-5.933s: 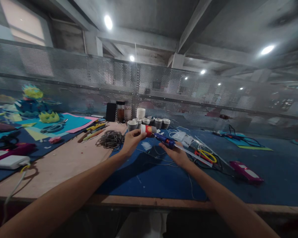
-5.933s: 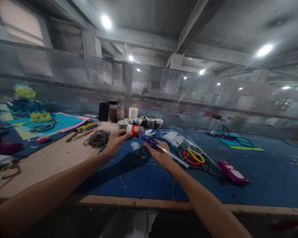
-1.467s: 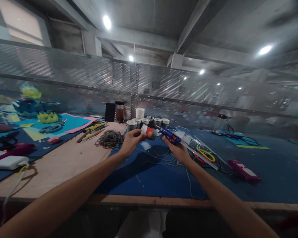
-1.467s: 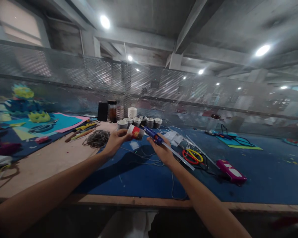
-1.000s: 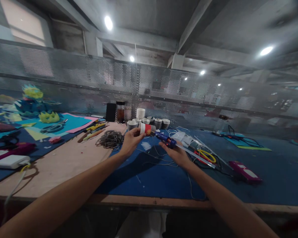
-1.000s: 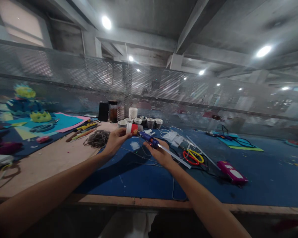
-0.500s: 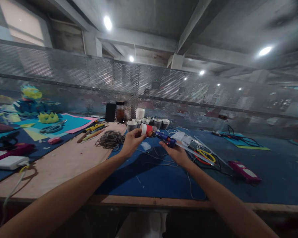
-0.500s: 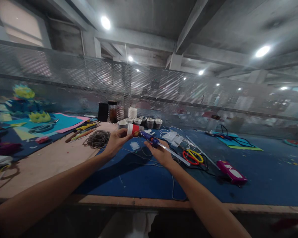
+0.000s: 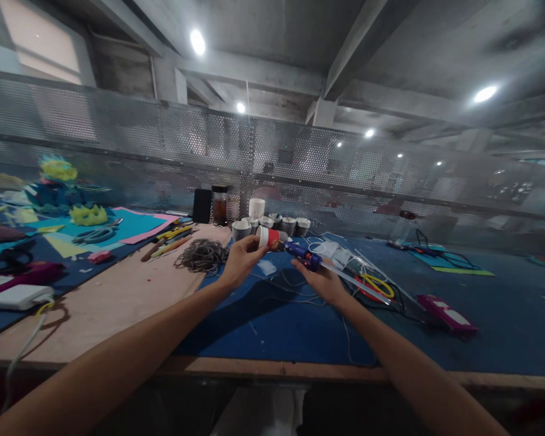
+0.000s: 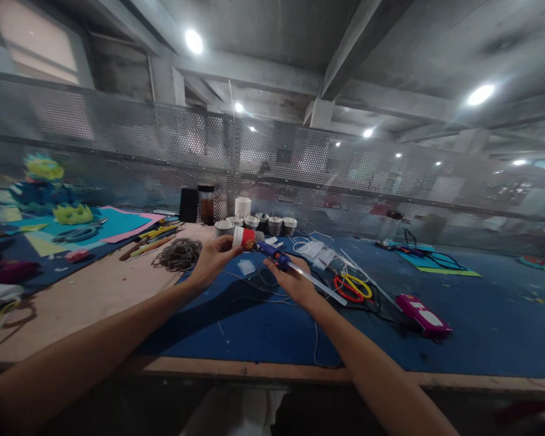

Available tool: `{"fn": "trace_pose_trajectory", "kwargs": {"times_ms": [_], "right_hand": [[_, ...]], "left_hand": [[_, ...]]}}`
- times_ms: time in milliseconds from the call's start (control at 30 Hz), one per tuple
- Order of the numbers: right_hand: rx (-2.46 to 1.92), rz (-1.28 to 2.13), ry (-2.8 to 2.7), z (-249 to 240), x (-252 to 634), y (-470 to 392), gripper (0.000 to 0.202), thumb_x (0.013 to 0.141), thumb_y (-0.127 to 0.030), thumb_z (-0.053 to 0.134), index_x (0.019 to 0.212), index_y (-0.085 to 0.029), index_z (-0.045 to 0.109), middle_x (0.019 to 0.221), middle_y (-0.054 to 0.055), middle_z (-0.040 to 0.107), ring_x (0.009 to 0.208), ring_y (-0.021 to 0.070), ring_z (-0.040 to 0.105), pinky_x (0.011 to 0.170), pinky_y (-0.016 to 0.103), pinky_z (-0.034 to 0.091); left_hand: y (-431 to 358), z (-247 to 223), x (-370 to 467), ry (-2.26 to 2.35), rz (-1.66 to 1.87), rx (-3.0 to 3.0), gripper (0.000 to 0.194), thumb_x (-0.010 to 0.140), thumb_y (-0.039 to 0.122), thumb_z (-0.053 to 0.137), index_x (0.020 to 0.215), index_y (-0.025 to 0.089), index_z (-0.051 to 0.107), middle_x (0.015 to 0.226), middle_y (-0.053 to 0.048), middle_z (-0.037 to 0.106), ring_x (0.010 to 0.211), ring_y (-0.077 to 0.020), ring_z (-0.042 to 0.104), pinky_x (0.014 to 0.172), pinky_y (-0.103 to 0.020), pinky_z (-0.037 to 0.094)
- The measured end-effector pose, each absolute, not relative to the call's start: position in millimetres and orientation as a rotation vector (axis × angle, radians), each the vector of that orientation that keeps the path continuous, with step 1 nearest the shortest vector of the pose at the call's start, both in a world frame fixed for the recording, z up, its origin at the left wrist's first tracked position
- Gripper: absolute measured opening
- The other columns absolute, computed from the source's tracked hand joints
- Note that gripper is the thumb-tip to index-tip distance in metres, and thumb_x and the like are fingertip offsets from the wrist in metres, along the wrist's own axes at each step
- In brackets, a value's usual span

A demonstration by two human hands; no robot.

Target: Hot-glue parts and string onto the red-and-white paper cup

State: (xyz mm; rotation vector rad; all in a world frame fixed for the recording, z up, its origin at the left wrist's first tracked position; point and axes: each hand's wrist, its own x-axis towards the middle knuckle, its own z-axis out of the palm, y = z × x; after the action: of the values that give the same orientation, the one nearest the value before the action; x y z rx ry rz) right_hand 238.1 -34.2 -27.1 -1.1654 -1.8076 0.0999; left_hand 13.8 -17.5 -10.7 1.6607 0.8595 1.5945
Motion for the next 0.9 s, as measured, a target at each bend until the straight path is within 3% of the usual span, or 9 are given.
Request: {"fn": "trace_pose_trajectory", "kwargs": {"times_ms": [900], "right_hand": [[-1.187, 0.086, -1.831, -26.3, 238.9, -37.8, 0.045, 0.089, -0.06, 0.059, 0.071, -0.021, 0.072, 0.064, 0.005, 0.067, 0.06, 0.0226, 0.061, 0.06, 0.034, 0.048]], "left_hand": [[-15.4, -11.6, 12.7, 0.841, 1.59, 1.621, 0.03, 0.076, 0.039, 0.078, 0.092, 0.013, 0.074, 0.092, -0.009, 0.078, 0.087, -0.0249, 0.071, 0.081, -0.034, 0.052]]}}
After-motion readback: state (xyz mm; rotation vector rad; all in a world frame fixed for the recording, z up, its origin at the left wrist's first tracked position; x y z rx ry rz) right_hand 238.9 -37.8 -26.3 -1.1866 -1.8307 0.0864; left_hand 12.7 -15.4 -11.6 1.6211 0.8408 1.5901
